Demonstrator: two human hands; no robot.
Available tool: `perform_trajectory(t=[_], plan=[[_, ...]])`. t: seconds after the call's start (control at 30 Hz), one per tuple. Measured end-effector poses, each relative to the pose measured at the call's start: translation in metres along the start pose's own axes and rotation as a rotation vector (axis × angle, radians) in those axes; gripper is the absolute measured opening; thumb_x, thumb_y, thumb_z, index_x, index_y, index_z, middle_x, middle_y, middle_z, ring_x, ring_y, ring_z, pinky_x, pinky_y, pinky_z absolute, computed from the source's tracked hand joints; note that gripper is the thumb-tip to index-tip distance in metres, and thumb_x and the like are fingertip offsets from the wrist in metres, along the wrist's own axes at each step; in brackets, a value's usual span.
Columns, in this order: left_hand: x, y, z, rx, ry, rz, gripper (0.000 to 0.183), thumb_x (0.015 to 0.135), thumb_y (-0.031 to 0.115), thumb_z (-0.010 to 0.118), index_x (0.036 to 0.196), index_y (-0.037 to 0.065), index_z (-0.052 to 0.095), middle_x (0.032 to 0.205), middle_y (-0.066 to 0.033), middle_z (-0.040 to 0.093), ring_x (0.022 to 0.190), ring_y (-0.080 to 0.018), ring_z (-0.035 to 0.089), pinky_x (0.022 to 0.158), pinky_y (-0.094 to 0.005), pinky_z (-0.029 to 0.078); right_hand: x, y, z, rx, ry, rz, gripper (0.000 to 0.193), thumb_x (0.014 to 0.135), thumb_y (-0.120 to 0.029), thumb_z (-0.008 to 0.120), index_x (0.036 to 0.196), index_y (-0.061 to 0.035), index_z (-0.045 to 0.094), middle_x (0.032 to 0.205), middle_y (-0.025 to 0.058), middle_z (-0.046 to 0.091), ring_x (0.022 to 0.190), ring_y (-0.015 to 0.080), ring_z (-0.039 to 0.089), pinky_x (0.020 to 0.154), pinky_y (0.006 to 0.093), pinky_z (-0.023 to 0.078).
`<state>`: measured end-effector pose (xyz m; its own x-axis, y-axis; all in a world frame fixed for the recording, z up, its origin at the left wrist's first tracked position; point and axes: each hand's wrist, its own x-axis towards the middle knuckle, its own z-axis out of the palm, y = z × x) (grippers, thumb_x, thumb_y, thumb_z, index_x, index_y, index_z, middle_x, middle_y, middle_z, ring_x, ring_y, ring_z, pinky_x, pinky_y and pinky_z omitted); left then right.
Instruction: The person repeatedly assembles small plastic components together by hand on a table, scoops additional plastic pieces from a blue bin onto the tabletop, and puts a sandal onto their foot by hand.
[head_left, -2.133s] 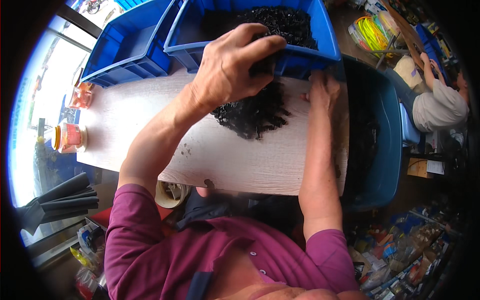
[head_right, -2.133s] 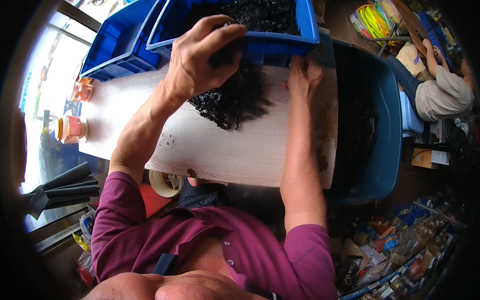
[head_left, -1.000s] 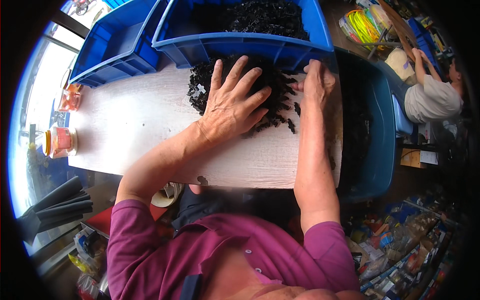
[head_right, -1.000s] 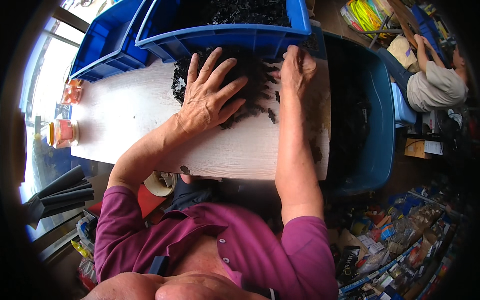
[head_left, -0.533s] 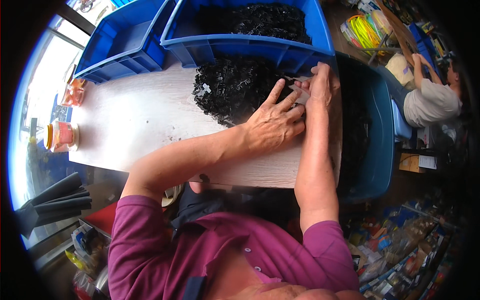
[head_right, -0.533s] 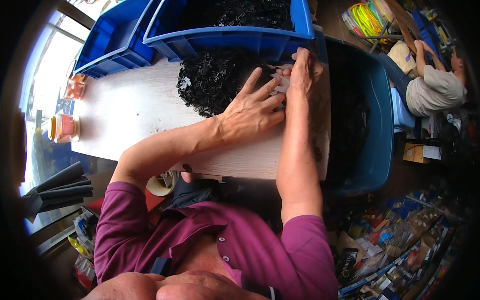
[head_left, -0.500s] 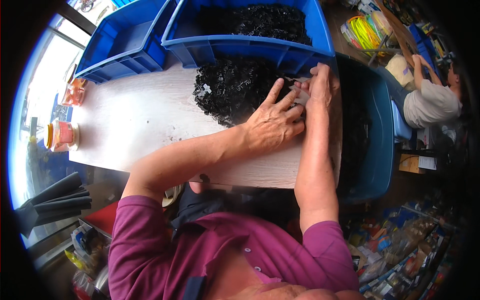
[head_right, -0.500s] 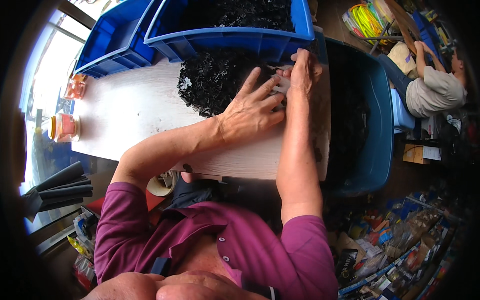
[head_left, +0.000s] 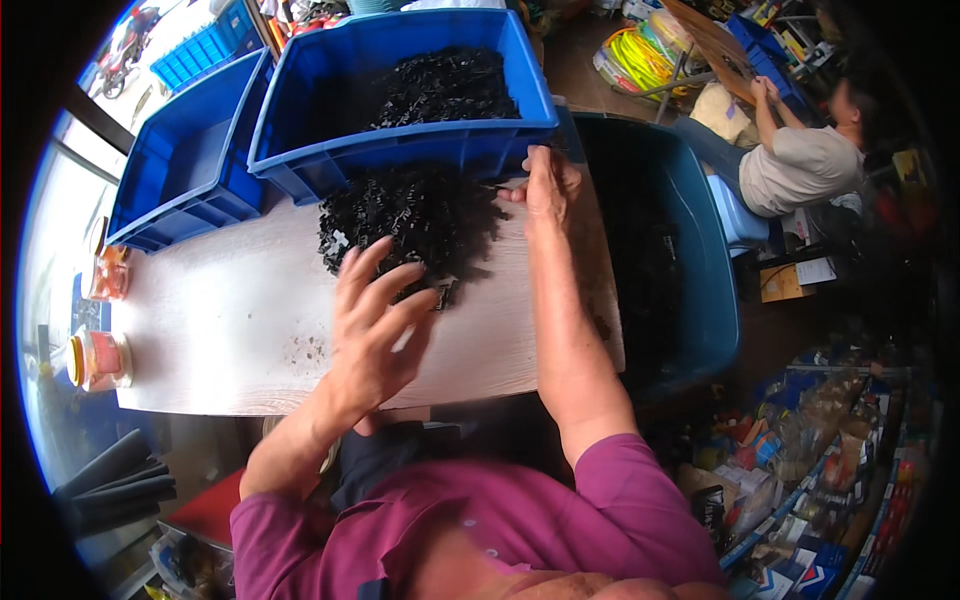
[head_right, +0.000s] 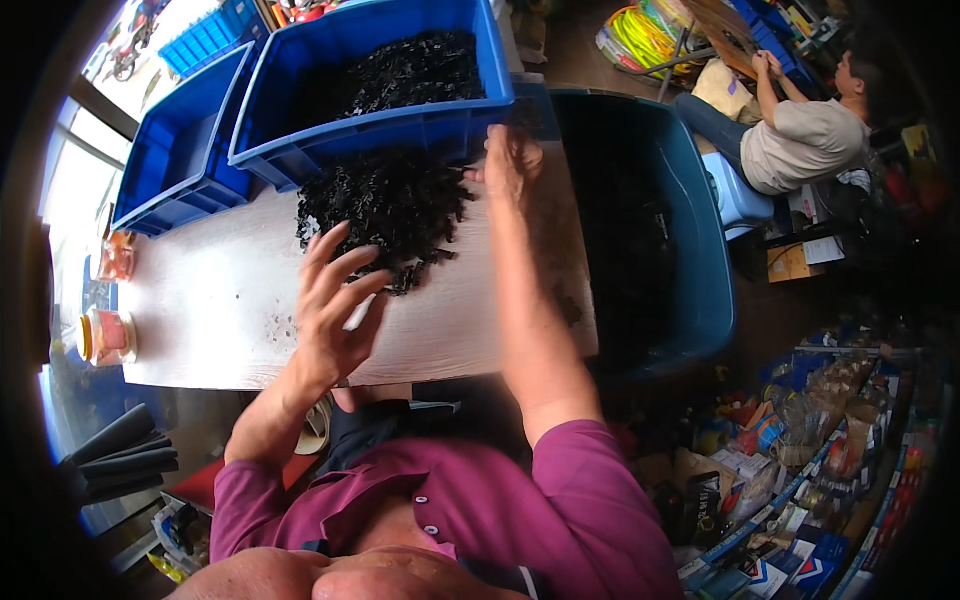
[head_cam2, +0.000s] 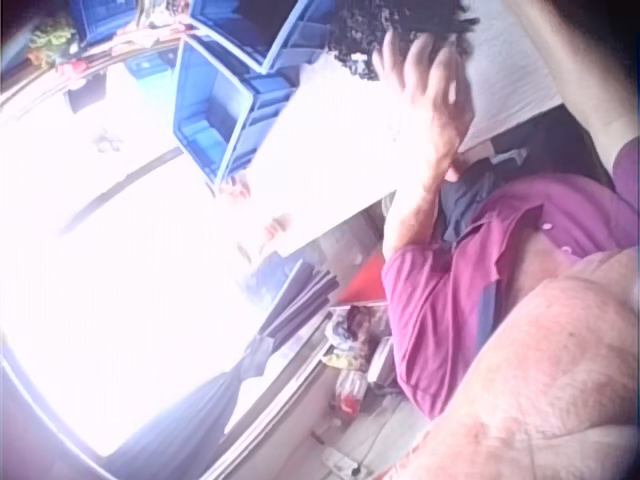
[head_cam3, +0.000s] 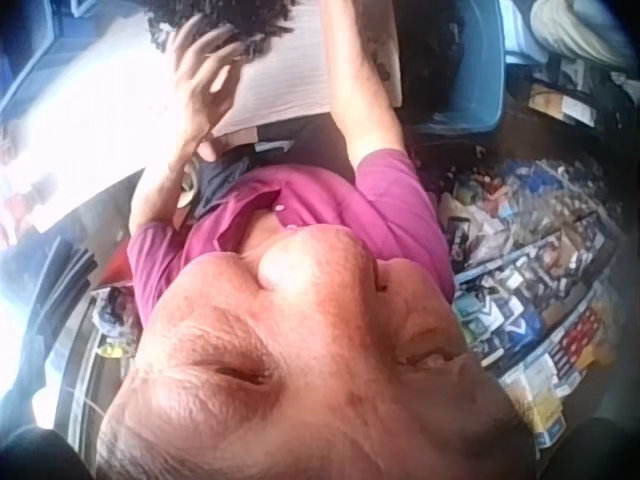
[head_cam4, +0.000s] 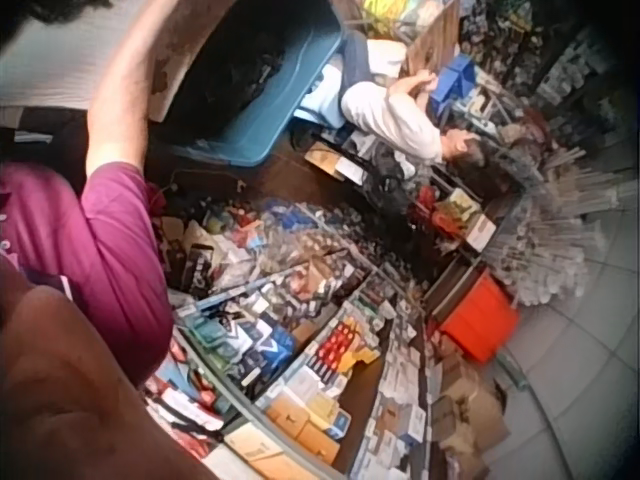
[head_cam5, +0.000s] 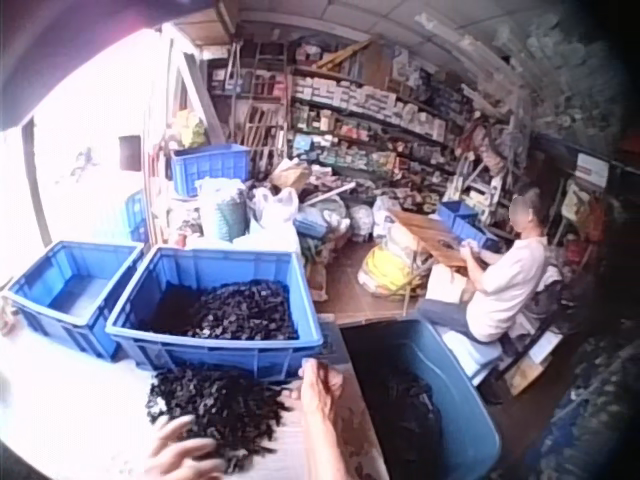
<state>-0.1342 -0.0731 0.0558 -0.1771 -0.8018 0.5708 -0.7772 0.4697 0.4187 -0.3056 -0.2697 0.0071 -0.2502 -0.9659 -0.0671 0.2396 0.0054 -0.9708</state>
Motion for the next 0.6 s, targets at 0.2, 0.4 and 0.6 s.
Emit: perform_trajectory(t=[0.2,0.4,0.6], plan=[[-0.097,-0.018,-0.038,0.045,0.272,-0.328,0.023,0.081,-0.012,0.058,0.100,0.000,0.063,0.107,-0.0159,0.065,0.117,-0.0384,0.055,0.097,-0.0445,0.045,-0.002,-0.003,-0.005,-0.010,-0.023,0.030,0.030,0.086,-0.027,0.060,0.090,0.0030,0.062,0.079,0.0102,0.060,0.047,0.0146,0.055,0.038,0.0267,0.052],[-0.135,-0.028,-0.033,0.256,0.375,-0.388,0.022,0.080,-0.010,0.060,0.099,0.000,0.062,0.098,-0.0150,0.066,0.101,-0.0368,0.062,0.091,-0.0428,0.049,0.002,0.009,-0.003,-0.063,-0.003,0.094,0.033,0.081,-0.029,0.063,0.074,0.0019,0.054,0.057,0.0075,0.049,0.035,0.0141,0.045,0.042,0.0373,0.055],[-0.138,-0.043,-0.025,0.267,0.416,-0.350,0.025,0.069,-0.003,0.068,0.092,0.005,0.063,0.092,-0.0118,0.066,0.095,-0.0335,0.063,0.084,-0.0425,0.049,0.008,-0.007,-0.016,-0.071,0.032,0.098,0.040,0.080,-0.028,0.063,0.088,0.0099,0.053,0.072,0.0164,0.057,0.042,0.0232,0.052,0.045,0.0407,0.054]])
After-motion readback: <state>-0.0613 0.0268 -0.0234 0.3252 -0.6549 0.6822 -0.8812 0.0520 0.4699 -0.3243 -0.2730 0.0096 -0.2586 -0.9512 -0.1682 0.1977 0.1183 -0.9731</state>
